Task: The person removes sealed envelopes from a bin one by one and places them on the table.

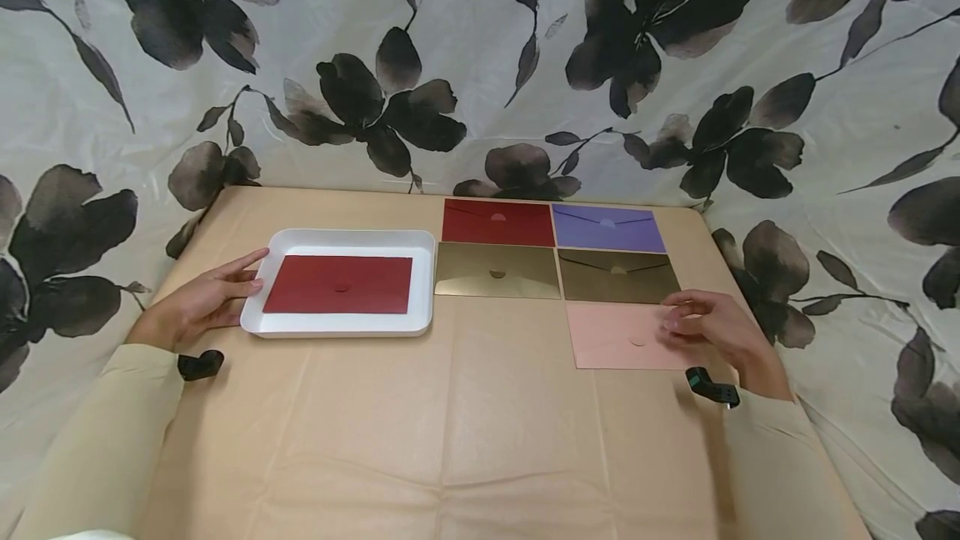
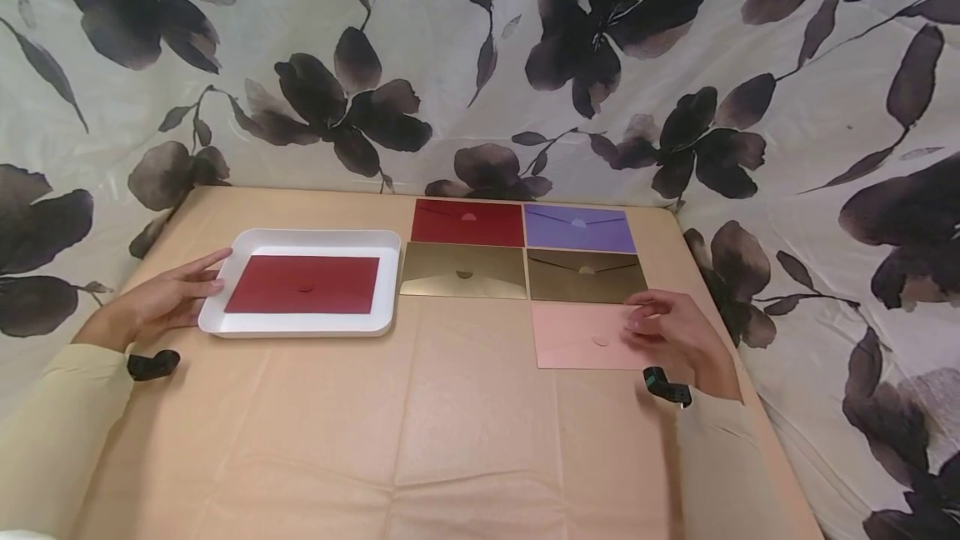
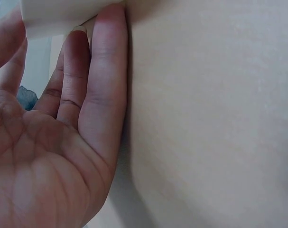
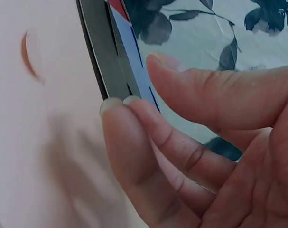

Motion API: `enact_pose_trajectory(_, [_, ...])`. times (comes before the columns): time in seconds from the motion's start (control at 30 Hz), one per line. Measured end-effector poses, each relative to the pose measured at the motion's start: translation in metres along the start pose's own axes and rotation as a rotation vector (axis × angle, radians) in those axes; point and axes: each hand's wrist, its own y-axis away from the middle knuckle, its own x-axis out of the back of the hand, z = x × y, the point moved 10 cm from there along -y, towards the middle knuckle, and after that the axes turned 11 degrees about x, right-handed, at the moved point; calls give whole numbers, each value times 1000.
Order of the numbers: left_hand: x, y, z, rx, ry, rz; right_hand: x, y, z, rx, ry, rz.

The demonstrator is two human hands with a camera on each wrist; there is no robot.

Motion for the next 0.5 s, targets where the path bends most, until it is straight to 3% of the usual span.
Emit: enact_pose_trajectory(0.5, [-1, 0, 0, 16, -5, 5, -35, -26, -28, 59, -125, -50])
